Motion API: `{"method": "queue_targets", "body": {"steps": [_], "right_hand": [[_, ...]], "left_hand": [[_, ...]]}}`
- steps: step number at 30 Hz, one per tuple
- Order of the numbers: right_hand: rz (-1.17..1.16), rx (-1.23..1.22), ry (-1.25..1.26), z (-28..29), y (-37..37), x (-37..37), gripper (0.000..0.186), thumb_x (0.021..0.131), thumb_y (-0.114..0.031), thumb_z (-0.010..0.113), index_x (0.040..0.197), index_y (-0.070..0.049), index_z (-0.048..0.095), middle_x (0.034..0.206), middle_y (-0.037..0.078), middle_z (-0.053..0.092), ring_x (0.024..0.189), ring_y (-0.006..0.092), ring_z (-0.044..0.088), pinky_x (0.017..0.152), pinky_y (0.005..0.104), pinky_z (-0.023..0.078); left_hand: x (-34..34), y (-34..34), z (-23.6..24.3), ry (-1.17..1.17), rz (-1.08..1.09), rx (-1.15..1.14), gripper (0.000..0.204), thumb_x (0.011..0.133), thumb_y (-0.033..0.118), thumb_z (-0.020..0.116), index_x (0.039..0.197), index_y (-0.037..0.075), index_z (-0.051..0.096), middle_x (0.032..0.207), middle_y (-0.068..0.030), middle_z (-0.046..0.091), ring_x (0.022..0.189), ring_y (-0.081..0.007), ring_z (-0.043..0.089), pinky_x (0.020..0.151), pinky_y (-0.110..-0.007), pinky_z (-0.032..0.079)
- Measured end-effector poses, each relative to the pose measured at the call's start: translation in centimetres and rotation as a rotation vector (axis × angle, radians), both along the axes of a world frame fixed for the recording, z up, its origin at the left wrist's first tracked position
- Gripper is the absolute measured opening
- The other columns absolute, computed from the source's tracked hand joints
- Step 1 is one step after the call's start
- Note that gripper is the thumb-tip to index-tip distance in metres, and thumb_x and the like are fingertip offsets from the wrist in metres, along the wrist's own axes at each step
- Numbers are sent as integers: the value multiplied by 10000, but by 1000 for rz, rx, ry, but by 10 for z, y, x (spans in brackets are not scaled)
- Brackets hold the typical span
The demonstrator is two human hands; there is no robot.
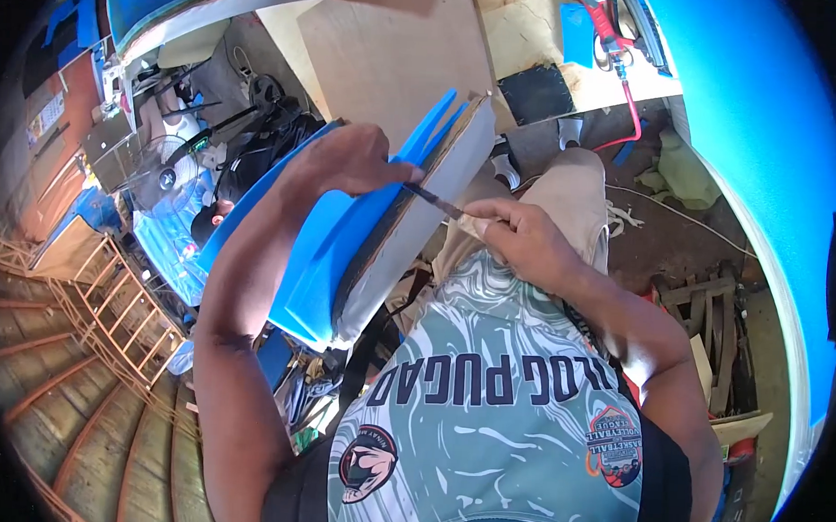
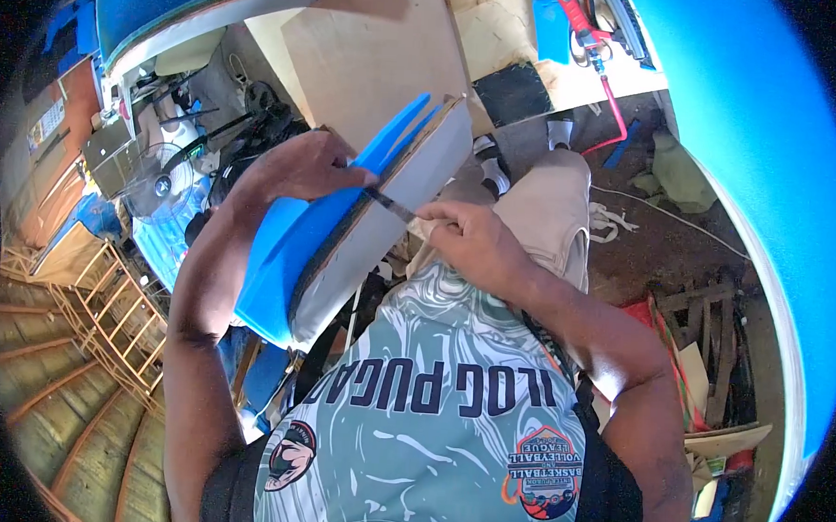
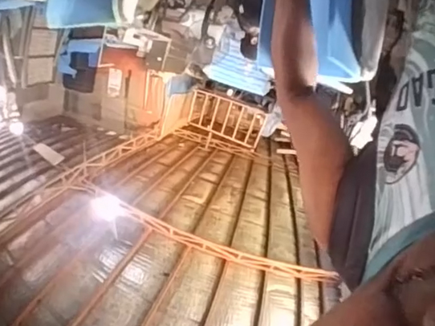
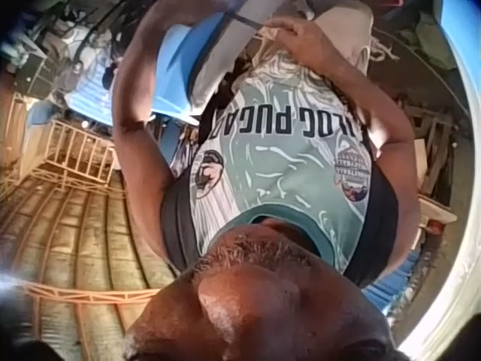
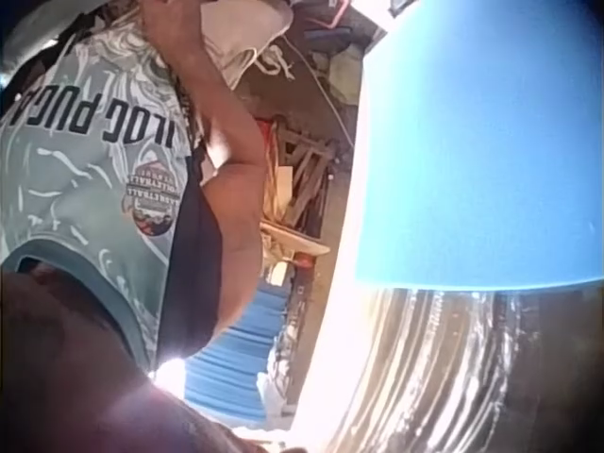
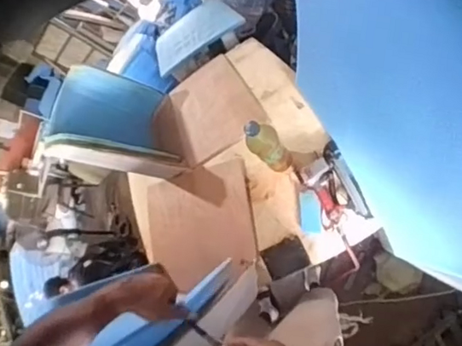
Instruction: Applying contact glue to a wooden furniture frame and a foam piece, then trimming the foam to fit using a knife.
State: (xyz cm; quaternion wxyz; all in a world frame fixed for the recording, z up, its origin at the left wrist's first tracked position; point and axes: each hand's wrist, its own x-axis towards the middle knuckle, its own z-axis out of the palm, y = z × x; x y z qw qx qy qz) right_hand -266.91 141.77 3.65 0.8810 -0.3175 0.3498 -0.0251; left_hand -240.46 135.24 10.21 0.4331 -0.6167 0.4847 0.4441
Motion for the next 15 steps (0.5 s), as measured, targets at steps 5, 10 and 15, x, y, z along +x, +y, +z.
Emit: {"method": "queue_targets", "body": {"steps": [5, 10, 15], "right_hand": [[2, -33, -14, -4, -8, 24, 330, 975, -203, 576, 1196, 34, 638, 698, -38, 530, 603, 41, 462, 535, 228, 368], [81, -90, -4, -20, -10, 67, 342, 960, -243, 600, 1164, 25, 659, 714, -21, 566, 625, 58, 514, 544, 247, 395], [118, -155, -13, 18, -13, 16, 343, 939, -246, 599, 1134, 26, 672, 817, 73, 646, 725, 129, 602, 649, 304, 461]], "left_hand": [[-10, 5, 16, 52, -48, -32, 387, 799, 322, 621, 897, -38, 725, 860, -263, 685, 835, -389, 687, 771, -467, 527], [-7, 8, 9, 39, -55, -74, 371, 800, 301, 597, 915, -29, 724, 906, -260, 689, 883, -393, 686, 806, -464, 531], [3, 23, 6, 69, -38, -166, 336, 777, 286, 614, 828, -38, 692, 786, -270, 648, 768, -389, 667, 701, -469, 512]]}}
